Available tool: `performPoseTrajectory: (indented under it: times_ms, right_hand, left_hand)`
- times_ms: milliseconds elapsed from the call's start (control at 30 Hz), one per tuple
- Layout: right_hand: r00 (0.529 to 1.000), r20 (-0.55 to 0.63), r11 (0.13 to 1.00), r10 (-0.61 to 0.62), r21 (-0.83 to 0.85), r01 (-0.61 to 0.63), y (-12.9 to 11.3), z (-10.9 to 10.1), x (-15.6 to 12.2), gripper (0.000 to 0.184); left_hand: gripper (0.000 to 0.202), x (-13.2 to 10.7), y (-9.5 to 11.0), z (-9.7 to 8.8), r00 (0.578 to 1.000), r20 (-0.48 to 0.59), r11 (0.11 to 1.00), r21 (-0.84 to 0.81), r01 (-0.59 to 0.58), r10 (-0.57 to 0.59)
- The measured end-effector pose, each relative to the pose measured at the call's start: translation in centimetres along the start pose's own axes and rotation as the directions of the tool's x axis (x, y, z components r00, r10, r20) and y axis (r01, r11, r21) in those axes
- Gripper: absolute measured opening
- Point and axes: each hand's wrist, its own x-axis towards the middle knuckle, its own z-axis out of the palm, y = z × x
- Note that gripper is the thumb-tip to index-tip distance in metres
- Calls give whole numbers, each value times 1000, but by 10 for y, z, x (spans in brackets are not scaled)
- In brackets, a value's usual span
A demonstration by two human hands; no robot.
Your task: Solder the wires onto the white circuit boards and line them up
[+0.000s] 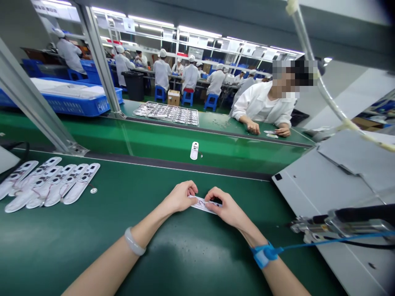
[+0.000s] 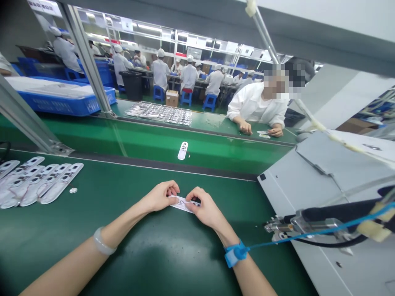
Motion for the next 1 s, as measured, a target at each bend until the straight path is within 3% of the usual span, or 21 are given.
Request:
performPoseTrajectory:
  times_ms: [167,333,433,633,700,833,933,1000]
  right_hand:
    - [1000,-6,998,23,-60,-23,-3,-5,-5,13]
    - [994,16,915,111,-392,-96,-13,-19,-21,21]
    - [989,26,879,145,-462,-116,-23,-14,-31,18]
    - [980,33,919,196,-355,-172,-31,3,-41,19]
    - [975,56,956,216,-215,-199,-30,4,-37,20]
    - [962,133,959,238,123,-254,-30,2,5,23]
    - [974,-80,970,211,143,-198,-29,-3,62,35]
    - [945,-270,980,185,118,-158,-23,-4,97,36]
  left_hand:
    - [20,-2,0,9,997,-70,1000,15,-9,10]
    - [22,2,-6,8,995,-94,994,-100,-40,31]
    - [16,7,-14,0,982,-185,973,-219,-72,31]
    - [23,15,-28,-17,863,-504,922,-353,-160,-44]
    - [27,17,-34,-22,817,-571,905,-383,-184,-76]
    - [34,22,-44,-32,747,-650,882,-425,-204,-140]
    - [36,21,-46,-36,748,-647,880,-429,-201,-145]
    - [36,19,-44,-37,764,-632,888,-416,-197,-127]
